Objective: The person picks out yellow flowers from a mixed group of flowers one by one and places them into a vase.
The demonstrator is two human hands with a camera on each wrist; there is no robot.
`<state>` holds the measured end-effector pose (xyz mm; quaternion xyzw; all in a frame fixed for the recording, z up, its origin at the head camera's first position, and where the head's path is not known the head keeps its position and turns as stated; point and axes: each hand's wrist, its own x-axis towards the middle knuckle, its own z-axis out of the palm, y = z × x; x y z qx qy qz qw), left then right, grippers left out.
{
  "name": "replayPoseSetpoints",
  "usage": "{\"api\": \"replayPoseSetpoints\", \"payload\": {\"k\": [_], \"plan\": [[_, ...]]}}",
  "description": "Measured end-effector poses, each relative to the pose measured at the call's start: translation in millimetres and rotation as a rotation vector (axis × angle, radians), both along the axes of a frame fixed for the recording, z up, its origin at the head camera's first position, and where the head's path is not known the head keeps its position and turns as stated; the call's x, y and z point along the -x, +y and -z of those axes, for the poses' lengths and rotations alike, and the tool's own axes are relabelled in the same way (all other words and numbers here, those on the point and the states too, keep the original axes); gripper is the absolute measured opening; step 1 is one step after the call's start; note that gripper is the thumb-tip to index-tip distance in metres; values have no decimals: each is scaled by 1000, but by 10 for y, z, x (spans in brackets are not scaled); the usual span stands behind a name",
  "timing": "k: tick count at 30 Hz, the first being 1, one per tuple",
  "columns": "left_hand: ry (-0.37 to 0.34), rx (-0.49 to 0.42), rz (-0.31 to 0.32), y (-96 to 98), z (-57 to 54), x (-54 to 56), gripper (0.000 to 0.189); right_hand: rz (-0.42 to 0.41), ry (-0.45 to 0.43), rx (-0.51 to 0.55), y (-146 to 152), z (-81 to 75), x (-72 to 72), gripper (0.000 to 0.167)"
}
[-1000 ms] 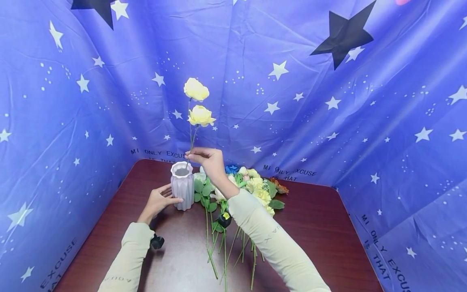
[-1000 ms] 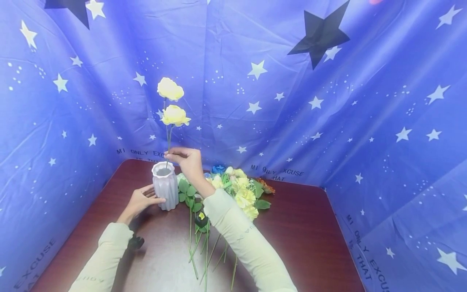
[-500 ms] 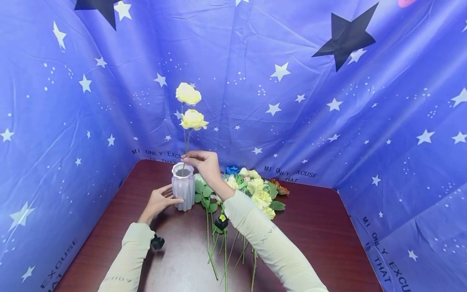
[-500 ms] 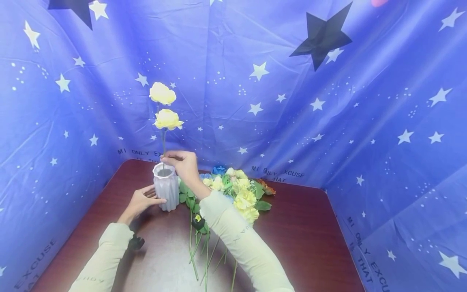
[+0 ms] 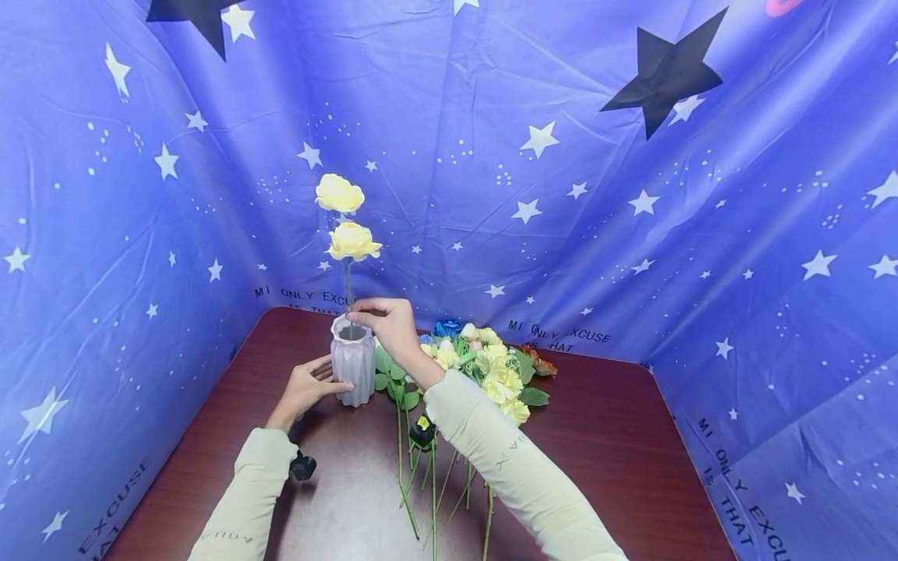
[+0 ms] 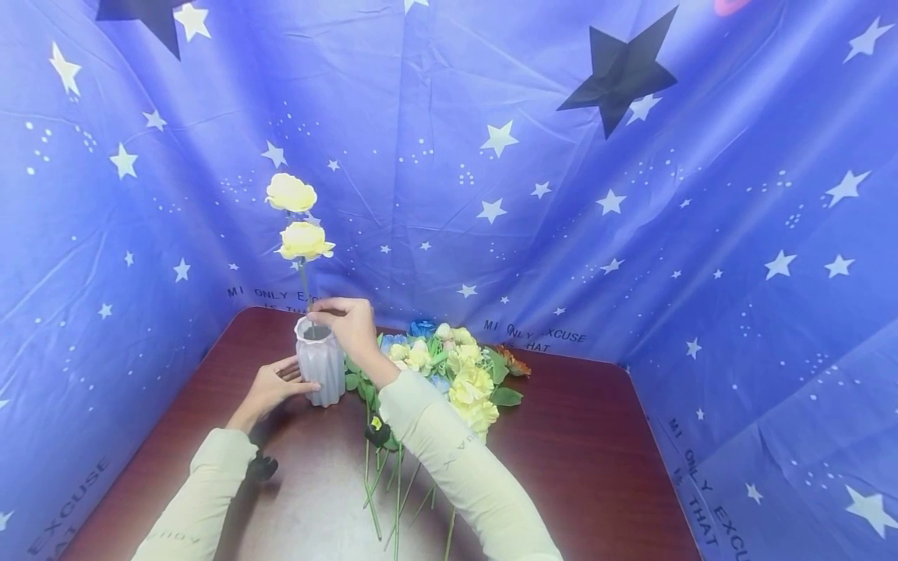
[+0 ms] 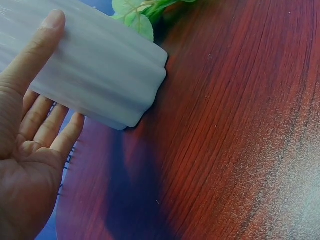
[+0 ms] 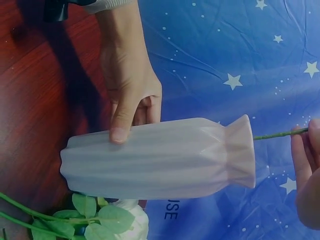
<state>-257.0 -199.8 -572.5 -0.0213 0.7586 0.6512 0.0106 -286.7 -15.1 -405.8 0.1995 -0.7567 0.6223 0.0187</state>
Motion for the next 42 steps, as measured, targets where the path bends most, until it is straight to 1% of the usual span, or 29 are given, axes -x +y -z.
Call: {"api": "replayPoseSetpoints", "payload": {"k": [4, 8, 10, 13, 17, 23, 27, 34, 38, 42], "plan": [[3, -11, -3, -4, -5, -4, 85, 23, 17, -30, -26, 7, -17, 14], [1, -21, -8, -2, 2, 6, 86, 38, 14, -56, -41, 4, -33, 14], [5, -18, -1, -2, 8, 8, 86, 47, 13, -70, -49, 6, -37, 13], [-8, -32, -8, -2, 11, 13, 86, 61, 16, -87, -68, 15, -39, 12], [-22, -45, -13, -11, 11, 15, 86, 68, 19, -101, -96, 43, -38, 11], [-13, -55, -6, -11, 12, 14, 86, 74, 13, -151, -118, 71, -54, 10], [-9, -63, -7, -8, 19, 14, 86, 67, 34, -192, -120, 75, -63, 10], [-2, -58, -8, -9, 18, 14, 85, 21, 101, -240, -103, 59, -65, 12], [-3, -42, -9, -5, 21, 11, 85, 8, 113, -283, -109, 46, -61, 14], [-6, -45, -12, -9, 25, 7, 85, 4, 120, -321, -126, 28, -62, 13]]}}
